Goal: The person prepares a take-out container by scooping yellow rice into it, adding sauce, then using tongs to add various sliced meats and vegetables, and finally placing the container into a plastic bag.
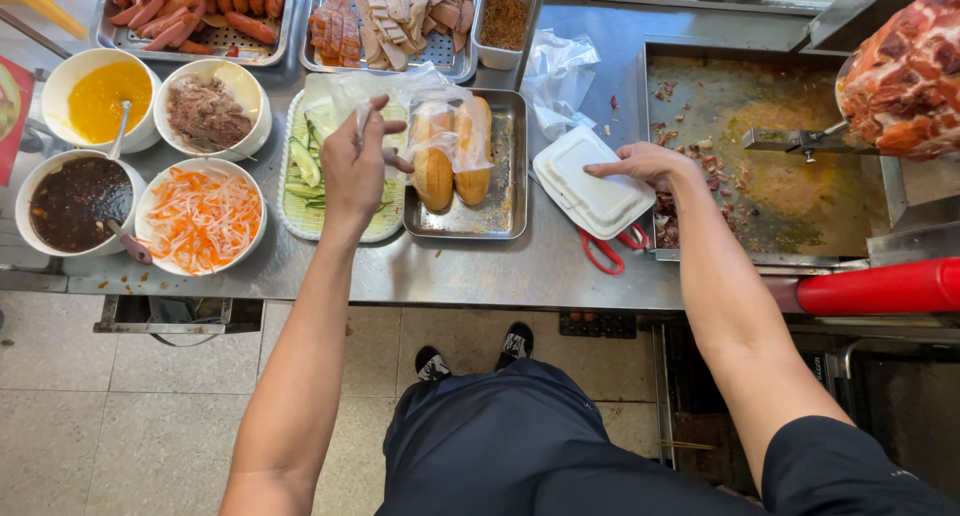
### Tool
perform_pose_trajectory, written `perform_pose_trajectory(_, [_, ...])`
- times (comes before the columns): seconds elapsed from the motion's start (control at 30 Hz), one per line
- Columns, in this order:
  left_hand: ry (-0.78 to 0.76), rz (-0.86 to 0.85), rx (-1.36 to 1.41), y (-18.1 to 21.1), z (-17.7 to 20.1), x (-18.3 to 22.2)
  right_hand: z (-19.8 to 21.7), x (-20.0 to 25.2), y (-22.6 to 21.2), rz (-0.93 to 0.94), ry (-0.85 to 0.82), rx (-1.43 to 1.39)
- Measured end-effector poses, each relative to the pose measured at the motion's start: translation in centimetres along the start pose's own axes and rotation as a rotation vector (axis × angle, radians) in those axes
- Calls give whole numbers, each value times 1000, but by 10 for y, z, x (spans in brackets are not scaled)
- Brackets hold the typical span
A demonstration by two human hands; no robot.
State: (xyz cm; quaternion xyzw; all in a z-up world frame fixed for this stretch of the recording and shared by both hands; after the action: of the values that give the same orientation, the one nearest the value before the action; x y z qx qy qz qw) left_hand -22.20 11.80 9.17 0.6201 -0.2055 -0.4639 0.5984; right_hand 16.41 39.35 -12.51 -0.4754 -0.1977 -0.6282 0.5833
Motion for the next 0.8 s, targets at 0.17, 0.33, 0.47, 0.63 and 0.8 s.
perform_pose_trajectory(0.17, [-9,106,-177,10,14,-6,-11,20,-4,134,-83,-245])
perform_pose_trajectory(0.33, [-115,162,-265,39,9,-5,-35,62,-6,187,-286,-562])
perform_pose_trajectory(0.47, [-198,189,-294,57,-8,-5,-94,112,-42,278,-631,-809])
perform_pose_trajectory(0.63, [-377,104,-447,82,-27,13,-185,164,-138,303,-1016,-1048])
perform_pose_trajectory(0.8, [-403,-342,-618,156,-2,65,-207,189,-220,375,-1017,-1209])
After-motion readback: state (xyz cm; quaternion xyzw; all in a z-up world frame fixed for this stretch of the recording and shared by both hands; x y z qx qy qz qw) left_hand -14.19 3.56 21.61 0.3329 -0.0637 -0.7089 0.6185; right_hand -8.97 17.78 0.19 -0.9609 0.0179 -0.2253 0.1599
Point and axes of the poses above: each hand's wrist, its own x-axis away from the middle knuckle, its own z-axis out of the back of the hand, y = z × x, the point moved 10 cm from there along -x, towards the middle knuckle, and after that the axes turned 13 degrees about -z, right-handed, at the moved point
